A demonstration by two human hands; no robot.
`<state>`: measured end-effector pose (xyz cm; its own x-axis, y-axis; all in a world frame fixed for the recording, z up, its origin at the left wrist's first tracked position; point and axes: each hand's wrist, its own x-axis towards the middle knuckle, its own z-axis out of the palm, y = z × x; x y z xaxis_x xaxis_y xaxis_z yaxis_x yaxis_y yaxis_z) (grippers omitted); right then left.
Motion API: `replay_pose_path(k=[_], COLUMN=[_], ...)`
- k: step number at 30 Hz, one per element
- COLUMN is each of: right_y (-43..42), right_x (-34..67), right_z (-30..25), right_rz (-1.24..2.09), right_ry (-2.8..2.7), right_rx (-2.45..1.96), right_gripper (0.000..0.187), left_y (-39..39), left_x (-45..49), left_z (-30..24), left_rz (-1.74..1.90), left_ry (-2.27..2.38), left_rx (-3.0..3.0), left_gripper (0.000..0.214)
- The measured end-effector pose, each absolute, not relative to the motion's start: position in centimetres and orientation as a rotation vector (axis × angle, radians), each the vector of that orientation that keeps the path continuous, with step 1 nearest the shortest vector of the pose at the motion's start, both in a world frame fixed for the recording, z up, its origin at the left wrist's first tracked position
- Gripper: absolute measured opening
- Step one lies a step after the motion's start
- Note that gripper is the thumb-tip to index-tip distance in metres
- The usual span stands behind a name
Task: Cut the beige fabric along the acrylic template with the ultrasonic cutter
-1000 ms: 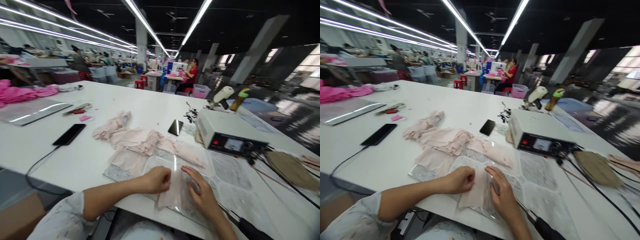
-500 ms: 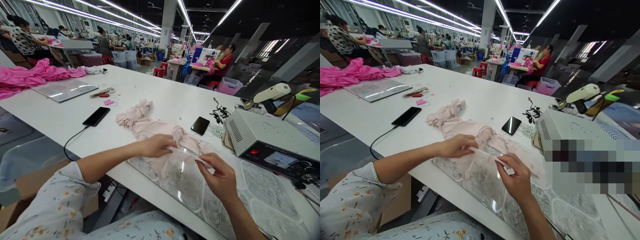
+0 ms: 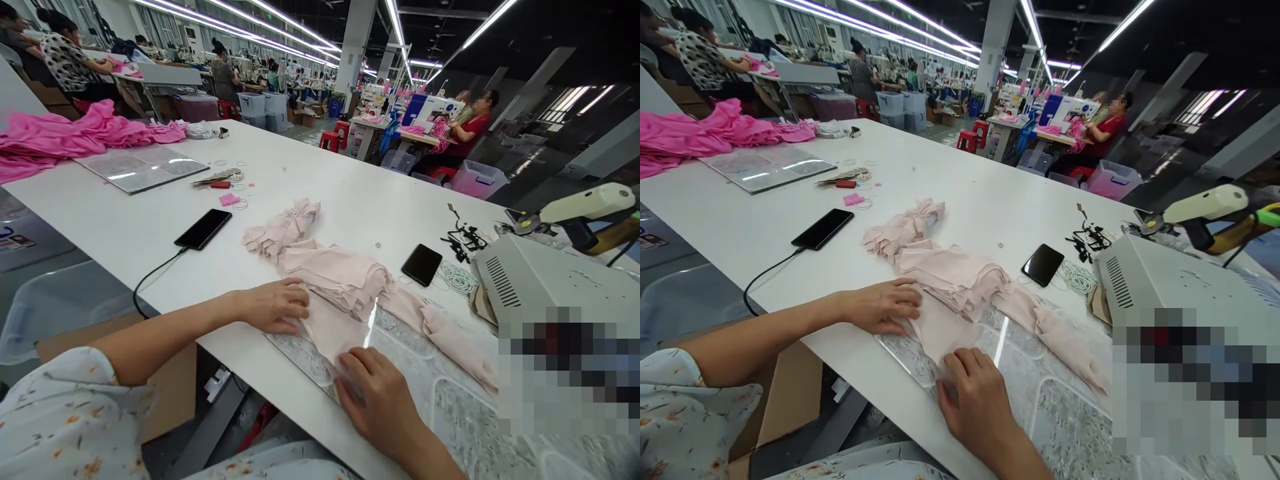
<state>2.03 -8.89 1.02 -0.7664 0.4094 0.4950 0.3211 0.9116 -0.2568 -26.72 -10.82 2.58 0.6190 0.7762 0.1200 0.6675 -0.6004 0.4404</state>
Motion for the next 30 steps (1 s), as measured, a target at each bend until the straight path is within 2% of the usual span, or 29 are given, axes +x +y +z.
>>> replay_pose_path(k=[3, 7, 9, 10, 12, 15, 16, 20, 22, 24, 30], right_y=[-9.5, -9.3, -8.9, -8.5, -7.4, -4.3, -2.9, 3.2, 5.8, 7.2, 4.6], right_x=[2.5, 2.7, 2.7, 2.7, 2.7, 2.1, 1.7, -1.2, -2.2, -1.9, 7.0], right_z=[0.3, -1.8, -1.7, -1.1, 0.8, 4.8, 6.0, 7.9, 7.4, 6.6, 4.1], right_rz=[0.161, 0.113, 0.182, 0.277, 0.693, 1.218, 1.259, 1.269, 1.234, 1.132, 0.801], right_ry=[-2.541, -2.436, -2.416, -2.414, -2.346, -1.994, -1.945, -1.821, -1.772, -1.711, -1.683], right_rx=[-0.571, -0.552, -0.582, -0.629, -0.818, -1.061, -1.070, -1.162, -1.261, -1.363, -1.531], right_gripper=[0.022, 0.032, 0.029, 0.025, 0.015, 0.022, 0.023, 0.022, 0.033, 0.036, 0.034], left_y=[-11.3, -11.5, -11.4, -11.3, -10.7, -8.5, -7.4, -2.1, -0.1, 0.9, 0.8], left_x=[-27.1, -27.0, -26.9, -26.8, -26.9, -27.2, -27.4, -28.0, -28.1, -27.7, -22.2], left_z=[2.1, 1.2, 1.2, 1.4, 2.4, 4.8, 5.6, 7.4, 7.4, 7.1, 7.7], left_rz=[0.481, 0.551, 0.572, 0.577, 0.587, 0.628, 0.646, 0.644, 0.581, 0.531, 0.493], left_ry=[1.135, 1.172, 1.213, 1.245, 1.339, 1.538, 1.608, 1.838, 1.892, 1.927, 1.678], left_rx=[2.471, 2.456, 2.431, 2.410, 2.353, 2.260, 2.236, 2.196, 2.224, 2.280, 2.544], left_gripper=[0.019, 0.032, 0.033, 0.033, 0.031, 0.029, 0.030, 0.031, 0.029, 0.025, 0.025])
